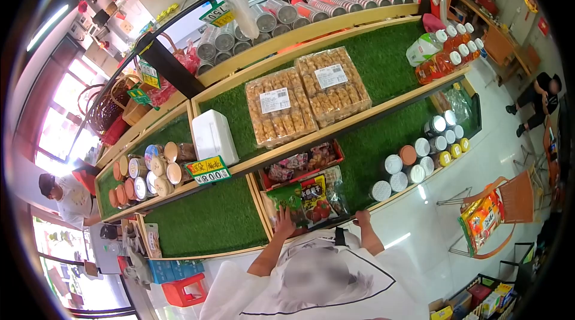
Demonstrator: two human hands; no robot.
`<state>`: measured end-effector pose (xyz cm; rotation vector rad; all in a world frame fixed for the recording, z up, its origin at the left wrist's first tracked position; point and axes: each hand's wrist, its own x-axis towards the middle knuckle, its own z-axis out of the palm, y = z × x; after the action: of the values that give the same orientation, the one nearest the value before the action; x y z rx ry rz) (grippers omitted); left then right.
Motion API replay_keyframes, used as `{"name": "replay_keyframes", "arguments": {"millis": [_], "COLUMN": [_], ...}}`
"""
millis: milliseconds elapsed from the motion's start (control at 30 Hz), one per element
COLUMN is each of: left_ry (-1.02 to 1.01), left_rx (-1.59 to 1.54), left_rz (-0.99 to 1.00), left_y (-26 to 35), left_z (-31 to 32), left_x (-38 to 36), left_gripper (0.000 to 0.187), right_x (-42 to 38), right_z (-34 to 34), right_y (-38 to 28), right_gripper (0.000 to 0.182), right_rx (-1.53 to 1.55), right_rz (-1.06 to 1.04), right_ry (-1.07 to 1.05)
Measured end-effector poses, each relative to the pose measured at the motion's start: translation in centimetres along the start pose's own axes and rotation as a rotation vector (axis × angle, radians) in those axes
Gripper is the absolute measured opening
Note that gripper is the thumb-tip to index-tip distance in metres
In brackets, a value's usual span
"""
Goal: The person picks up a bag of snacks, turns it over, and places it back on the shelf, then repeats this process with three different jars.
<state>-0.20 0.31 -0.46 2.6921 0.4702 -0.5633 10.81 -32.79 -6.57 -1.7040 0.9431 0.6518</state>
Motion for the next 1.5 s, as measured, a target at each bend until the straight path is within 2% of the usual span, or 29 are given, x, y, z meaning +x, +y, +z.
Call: {"name": "replay_keyframes", "arguments": {"millis": [100,200,400,600,700,767,833,900,967,1067,1167,1300,1500], "left_ry": [0.008,-0.010,-0.040,-0.023,0.033,0.054,0.088,0.034,-0.046,-0.062,-0.166,-0.190,-0.100], "left_rx": [-0.011,-0.026,-0.025,-0.028,-0.040,-0.059,-0.093,-0.094,-0.045,-0.016,0.008,0.054,0.046], "left_rz": [0.002,-0.002,0.013,-0.004,0.039,0.074,0.128,0.100,0.072,0.106,0.028,-0.004,0.066], "left_y": [0.5,0.4,0.9,0.7,0.4,-0.1,-0.9,-0.6,0.1,-0.4,0.9,1.7,0.3], "left_z": [-0.5,-0.6,-1.3,-0.8,0.3,0.4,1.3,0.7,-0.2,0.1,-1.1,-1.2,0.4], "left_x": [-0.1,0.0,-0.3,-0.2,0.2,0.2,-0.2,-0.5,-1.1,-0.9,-1.1,-0.3,1.0], "left_gripper": [0.082,0.081,0.081,0.082,0.084,0.085,0.085,0.084,0.083,0.083,0.085,0.087,0.089], "right_x": [12.9,7.7,5.3,2.3,1.0,0.0,-0.6,-1.2,-2.2,-0.6,-1.8,0.4,0.4], "right_z": [3.3,2.6,2.9,2.7,4.5,5.1,4.8,4.0,3.4,3.8,1.9,1.9,1.6], "right_y": [8.8,4.8,3.9,0.6,-0.9,-1.3,-0.6,-0.7,-1.0,0.4,-0.2,0.3,-0.4], "right_gripper": [0.013,0.013,0.012,0.015,0.016,0.020,0.025,0.020,0.019,0.017,0.015,0.015,0.018], "right_rx": [-0.096,0.092,0.344,0.109,0.148,0.111,0.122,0.088,0.275,0.351,0.495,0.547,0.657], "right_rz": [-0.081,0.071,0.034,-0.052,-0.043,-0.160,-0.141,-0.095,-0.078,-0.072,-0.066,0.006,0.027], "right_ry": [-0.029,0.012,0.039,0.056,0.016,0.067,0.035,0.017,0.062,0.142,0.030,-0.021,-0.113]}}
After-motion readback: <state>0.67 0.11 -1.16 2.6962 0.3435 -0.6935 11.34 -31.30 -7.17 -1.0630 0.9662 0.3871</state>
